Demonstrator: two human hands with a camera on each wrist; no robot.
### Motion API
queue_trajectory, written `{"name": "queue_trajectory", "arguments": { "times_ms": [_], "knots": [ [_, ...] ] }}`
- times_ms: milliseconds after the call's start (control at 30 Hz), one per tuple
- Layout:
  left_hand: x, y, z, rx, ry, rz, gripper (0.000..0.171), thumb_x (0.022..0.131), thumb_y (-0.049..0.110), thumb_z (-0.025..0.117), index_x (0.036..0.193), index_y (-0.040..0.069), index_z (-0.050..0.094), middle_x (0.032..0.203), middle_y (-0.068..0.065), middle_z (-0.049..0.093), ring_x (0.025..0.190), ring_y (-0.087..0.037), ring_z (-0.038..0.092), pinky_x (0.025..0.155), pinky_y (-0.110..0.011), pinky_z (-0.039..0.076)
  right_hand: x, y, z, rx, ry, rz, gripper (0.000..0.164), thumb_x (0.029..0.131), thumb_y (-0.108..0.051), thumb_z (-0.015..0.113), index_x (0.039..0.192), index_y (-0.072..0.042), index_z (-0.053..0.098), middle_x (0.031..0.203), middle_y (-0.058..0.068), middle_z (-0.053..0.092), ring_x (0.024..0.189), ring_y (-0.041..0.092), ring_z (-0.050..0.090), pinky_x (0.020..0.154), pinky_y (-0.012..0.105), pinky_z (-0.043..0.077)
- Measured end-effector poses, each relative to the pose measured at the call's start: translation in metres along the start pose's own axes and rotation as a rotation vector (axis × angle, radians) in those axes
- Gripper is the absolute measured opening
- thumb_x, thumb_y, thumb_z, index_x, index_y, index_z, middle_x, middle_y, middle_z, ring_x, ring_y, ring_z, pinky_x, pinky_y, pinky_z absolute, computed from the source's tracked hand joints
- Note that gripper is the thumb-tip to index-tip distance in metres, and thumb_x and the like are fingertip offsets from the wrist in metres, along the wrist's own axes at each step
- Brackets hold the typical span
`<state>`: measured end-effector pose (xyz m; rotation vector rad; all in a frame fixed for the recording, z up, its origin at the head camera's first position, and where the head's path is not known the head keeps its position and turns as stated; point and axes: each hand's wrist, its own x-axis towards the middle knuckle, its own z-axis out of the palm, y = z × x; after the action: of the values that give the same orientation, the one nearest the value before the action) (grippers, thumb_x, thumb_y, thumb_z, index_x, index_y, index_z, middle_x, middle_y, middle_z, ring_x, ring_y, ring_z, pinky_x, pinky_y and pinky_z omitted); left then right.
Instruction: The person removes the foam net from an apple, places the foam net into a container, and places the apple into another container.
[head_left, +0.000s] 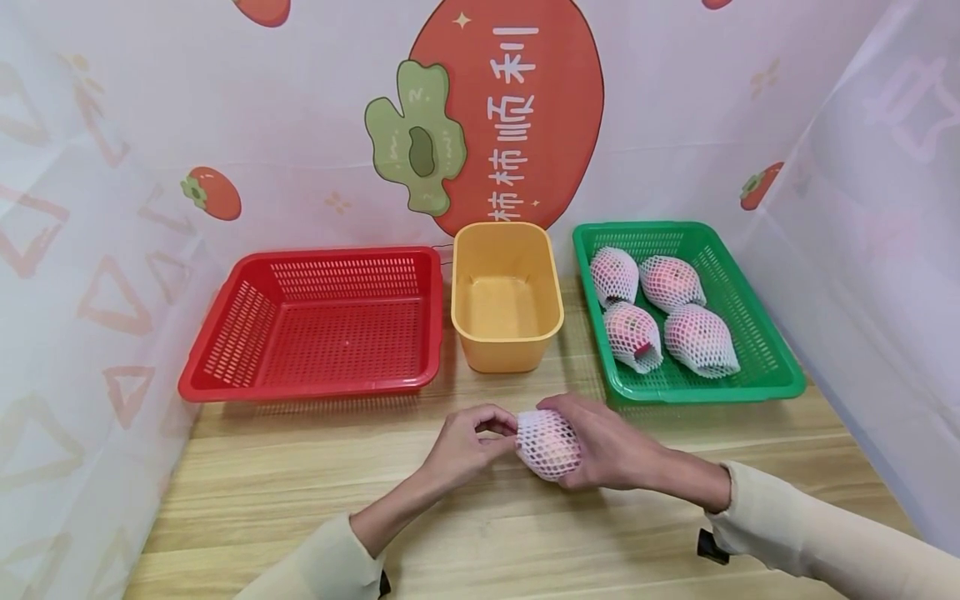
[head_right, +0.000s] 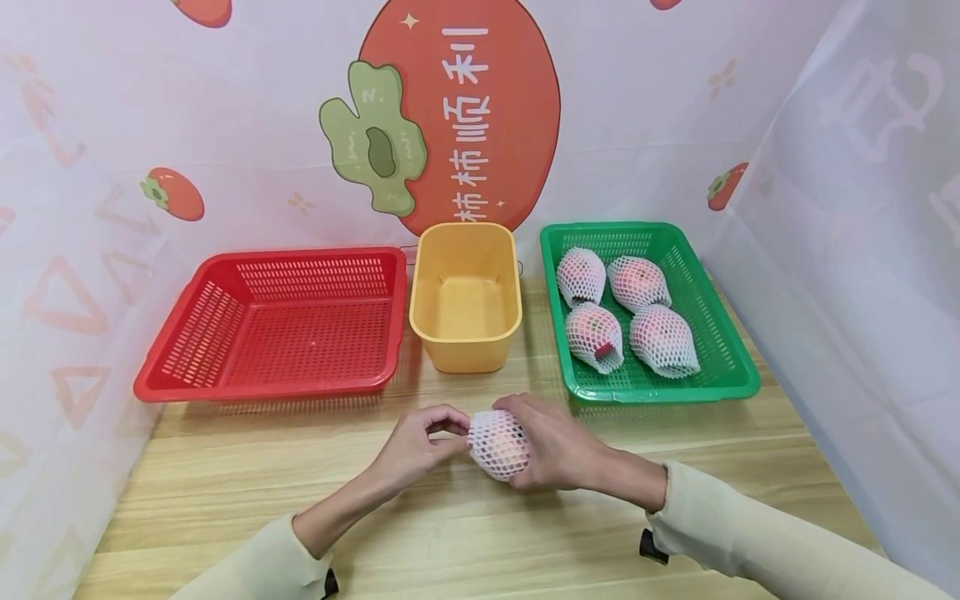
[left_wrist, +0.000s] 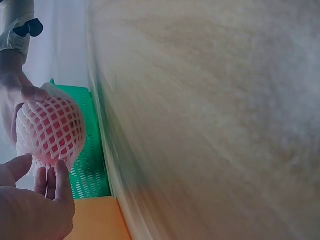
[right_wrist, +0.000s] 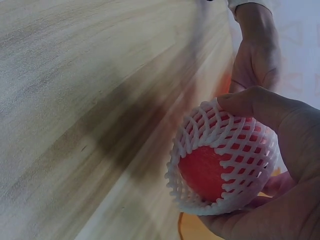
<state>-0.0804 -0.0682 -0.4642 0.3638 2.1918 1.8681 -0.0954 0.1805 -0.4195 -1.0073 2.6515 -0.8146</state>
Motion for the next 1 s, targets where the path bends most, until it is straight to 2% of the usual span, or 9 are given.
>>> {"name": "queue_trajectory", "arguments": {
  "times_ms": [133,400,633,900,1000],
  "knots": [
    [0.0,-0.002,0.0,-0.003,-0.031,-0.017,0.025,0.09,0.003,0.081,0.114,-0.002,0.076,0.109,-0.014,0.077,0.103,-0.023,0.074,0.09,-0.028,0.061,0.001,0.001,0.004,-0.001,0.007,-0.008,0.087,0.062,-0.018,0.098,0.138,-0.005,0.057,0.127,0.007,0.067,0.114,0.022,0.065,0.096,0.046,0.058],
    [0.0,-0.009,0.0,-0.043,-0.095,-0.035,0.049,0.088,-0.004,0.082,0.133,-0.011,0.064,0.128,-0.027,0.069,0.115,-0.037,0.072,0.097,-0.036,0.06,0.001,0.002,0.012,-0.034,0.009,-0.006,0.092,0.06,-0.019,0.099,0.14,-0.006,0.057,0.129,0.008,0.068,0.118,0.027,0.066,0.1,0.05,0.057],
    [-0.001,-0.01,0.001,-0.002,-0.102,-0.018,0.056,0.083,-0.002,0.084,0.135,-0.01,0.064,0.131,-0.025,0.068,0.116,-0.035,0.071,0.097,-0.037,0.06,0.003,0.001,0.017,-0.017,0.005,0.005,0.094,0.06,-0.019,0.1,0.141,-0.006,0.056,0.13,0.008,0.067,0.117,0.026,0.066,0.098,0.05,0.057],
    [-0.002,-0.012,0.002,0.031,-0.122,-0.03,0.063,0.08,-0.003,0.085,0.137,-0.01,0.062,0.132,-0.026,0.068,0.116,-0.037,0.07,0.093,-0.037,0.062,0.004,0.002,0.024,-0.016,0.022,-0.006,0.094,0.06,-0.021,0.101,0.141,-0.005,0.056,0.127,0.007,0.067,0.112,0.024,0.066,0.095,0.047,0.059],
    [-0.002,-0.013,0.002,0.089,-0.124,-0.01,0.065,0.078,-0.002,0.087,0.138,-0.009,0.062,0.132,-0.023,0.069,0.116,-0.034,0.071,0.096,-0.04,0.061,0.005,0.001,0.027,-0.012,0.032,-0.017,0.094,0.06,-0.023,0.101,0.141,-0.004,0.056,0.126,0.008,0.067,0.112,0.024,0.066,0.095,0.046,0.059]
  ]
}}
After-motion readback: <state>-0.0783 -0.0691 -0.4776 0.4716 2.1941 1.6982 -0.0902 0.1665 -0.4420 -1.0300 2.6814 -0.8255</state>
